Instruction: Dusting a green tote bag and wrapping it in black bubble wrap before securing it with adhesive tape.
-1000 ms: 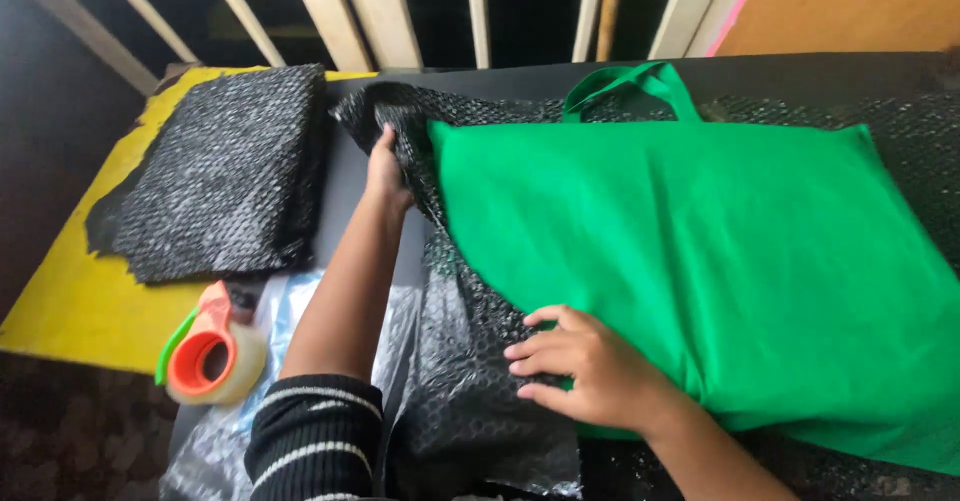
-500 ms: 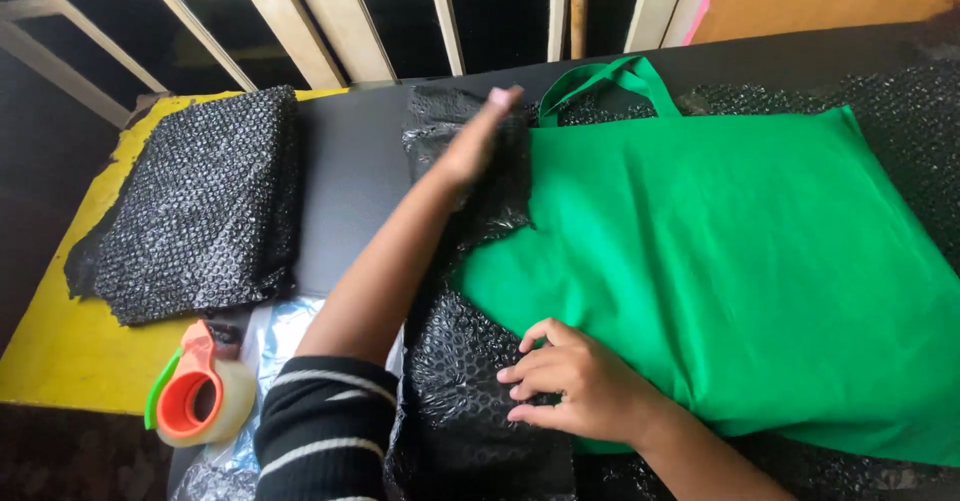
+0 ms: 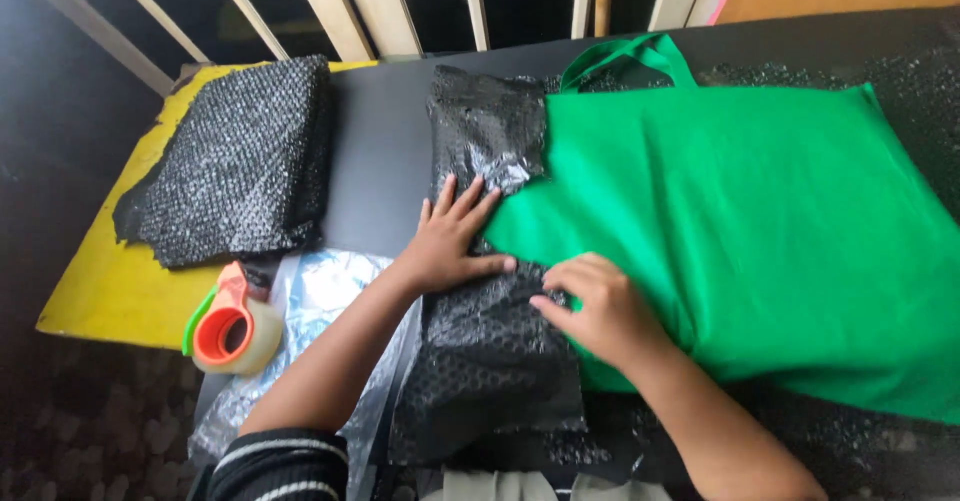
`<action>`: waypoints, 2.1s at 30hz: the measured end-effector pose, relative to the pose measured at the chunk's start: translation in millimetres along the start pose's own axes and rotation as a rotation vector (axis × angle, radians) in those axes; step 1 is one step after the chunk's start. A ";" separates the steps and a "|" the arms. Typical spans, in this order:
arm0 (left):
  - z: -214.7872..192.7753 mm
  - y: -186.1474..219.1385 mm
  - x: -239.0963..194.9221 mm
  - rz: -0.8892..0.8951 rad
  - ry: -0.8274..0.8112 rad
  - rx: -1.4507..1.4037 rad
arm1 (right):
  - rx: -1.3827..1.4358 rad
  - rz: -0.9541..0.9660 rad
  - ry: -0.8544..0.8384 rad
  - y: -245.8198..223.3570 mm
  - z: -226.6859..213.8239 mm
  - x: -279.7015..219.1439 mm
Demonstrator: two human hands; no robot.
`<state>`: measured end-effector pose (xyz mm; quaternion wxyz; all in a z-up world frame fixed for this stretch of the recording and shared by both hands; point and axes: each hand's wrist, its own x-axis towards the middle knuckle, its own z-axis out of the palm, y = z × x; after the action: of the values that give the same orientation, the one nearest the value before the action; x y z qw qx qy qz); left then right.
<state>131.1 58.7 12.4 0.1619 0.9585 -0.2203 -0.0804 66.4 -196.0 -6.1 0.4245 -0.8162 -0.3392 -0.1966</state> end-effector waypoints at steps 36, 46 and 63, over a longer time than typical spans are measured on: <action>17.9 30.0 -3.0 -0.131 0.067 0.114 | -0.382 0.277 0.483 139.8 -256.5 -177.8; 3.7 36.7 -10.3 -0.232 0.031 0.087 | -0.348 1.119 -0.132 237.5 -299.1 -210.3; -6.3 22.9 -13.7 -0.323 -0.121 0.108 | -0.453 1.199 -0.559 278.1 -268.9 -157.0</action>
<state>111.2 47.1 27.3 0.0815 0.9822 -0.0768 -0.1506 149.2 -592.8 -106.1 0.1758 -0.9510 0.1225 0.2231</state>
